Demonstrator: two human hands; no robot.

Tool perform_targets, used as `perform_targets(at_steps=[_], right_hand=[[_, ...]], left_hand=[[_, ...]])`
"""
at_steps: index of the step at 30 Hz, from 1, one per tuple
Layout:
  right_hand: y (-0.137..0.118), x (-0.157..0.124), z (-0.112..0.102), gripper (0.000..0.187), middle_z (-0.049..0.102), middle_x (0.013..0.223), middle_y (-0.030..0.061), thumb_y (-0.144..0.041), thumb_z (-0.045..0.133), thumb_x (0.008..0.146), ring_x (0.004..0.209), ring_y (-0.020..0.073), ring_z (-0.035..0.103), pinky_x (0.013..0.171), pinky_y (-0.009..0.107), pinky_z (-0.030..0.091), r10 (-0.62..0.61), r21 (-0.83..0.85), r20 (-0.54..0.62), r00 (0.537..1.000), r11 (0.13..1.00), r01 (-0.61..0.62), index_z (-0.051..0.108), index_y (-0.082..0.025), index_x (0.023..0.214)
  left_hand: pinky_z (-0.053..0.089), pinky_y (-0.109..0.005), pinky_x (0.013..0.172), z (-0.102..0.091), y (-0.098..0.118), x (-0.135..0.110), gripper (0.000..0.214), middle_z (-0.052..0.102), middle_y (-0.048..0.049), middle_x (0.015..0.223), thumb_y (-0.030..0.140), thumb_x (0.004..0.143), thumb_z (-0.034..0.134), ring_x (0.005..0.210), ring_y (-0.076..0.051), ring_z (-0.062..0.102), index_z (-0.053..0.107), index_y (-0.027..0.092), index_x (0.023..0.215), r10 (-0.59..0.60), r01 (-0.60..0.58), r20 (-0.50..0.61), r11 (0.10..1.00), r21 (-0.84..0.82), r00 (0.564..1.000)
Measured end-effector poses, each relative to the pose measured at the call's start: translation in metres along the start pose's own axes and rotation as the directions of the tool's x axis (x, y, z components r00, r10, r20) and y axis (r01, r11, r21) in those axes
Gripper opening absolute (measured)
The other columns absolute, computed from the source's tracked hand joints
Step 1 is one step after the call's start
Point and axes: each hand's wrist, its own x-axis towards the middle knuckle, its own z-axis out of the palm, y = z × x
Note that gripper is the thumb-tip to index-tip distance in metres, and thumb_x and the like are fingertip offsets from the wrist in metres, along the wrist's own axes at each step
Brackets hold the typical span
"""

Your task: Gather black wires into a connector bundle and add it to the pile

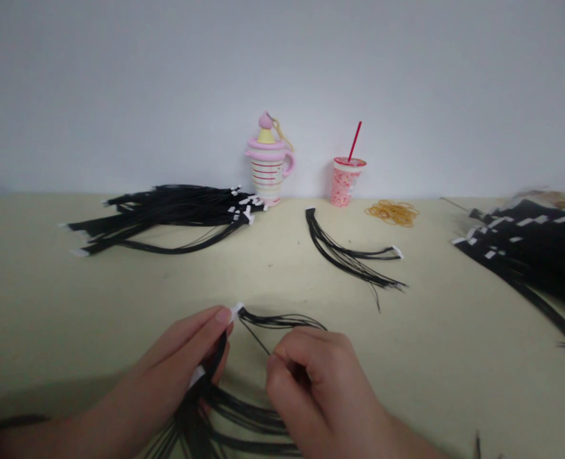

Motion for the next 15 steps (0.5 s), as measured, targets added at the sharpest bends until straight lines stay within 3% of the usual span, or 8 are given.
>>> perform_targets(at_steps=[4,15], right_hand=[[0.0007,-0.0005,0.0007,0.020,0.038,0.053,-0.0054,-0.005,0.042,0.073,0.049,0.0068,0.036,0.046,0.019,0.026,-0.041,-0.005,-0.042,0.998,0.999,0.041,0.038,-0.016,0.056],[0.0010,0.0004,0.0031,0.019,0.039,0.053,-0.0054,-0.004,0.042,0.071,0.050,0.0065,0.038,0.046,0.019,0.026,-0.067,-0.032,0.019,0.998,0.997,0.068,0.037,-0.017,0.057]], left_hand=[[0.041,-0.019,0.053,0.0003,-0.0006,0.0000,0.030,0.050,0.0033,0.059,0.037,0.085,0.041,0.058,-0.015,0.048,0.049,0.021,0.061,0.034,-0.034,0.007,0.999,0.020,0.999],[0.042,-0.018,0.052,0.0014,-0.0012,-0.0003,0.030,0.050,0.0037,0.058,0.038,0.085,0.041,0.057,-0.014,0.050,0.048,0.022,0.061,0.019,-0.019,0.001,0.999,0.032,1.000]])
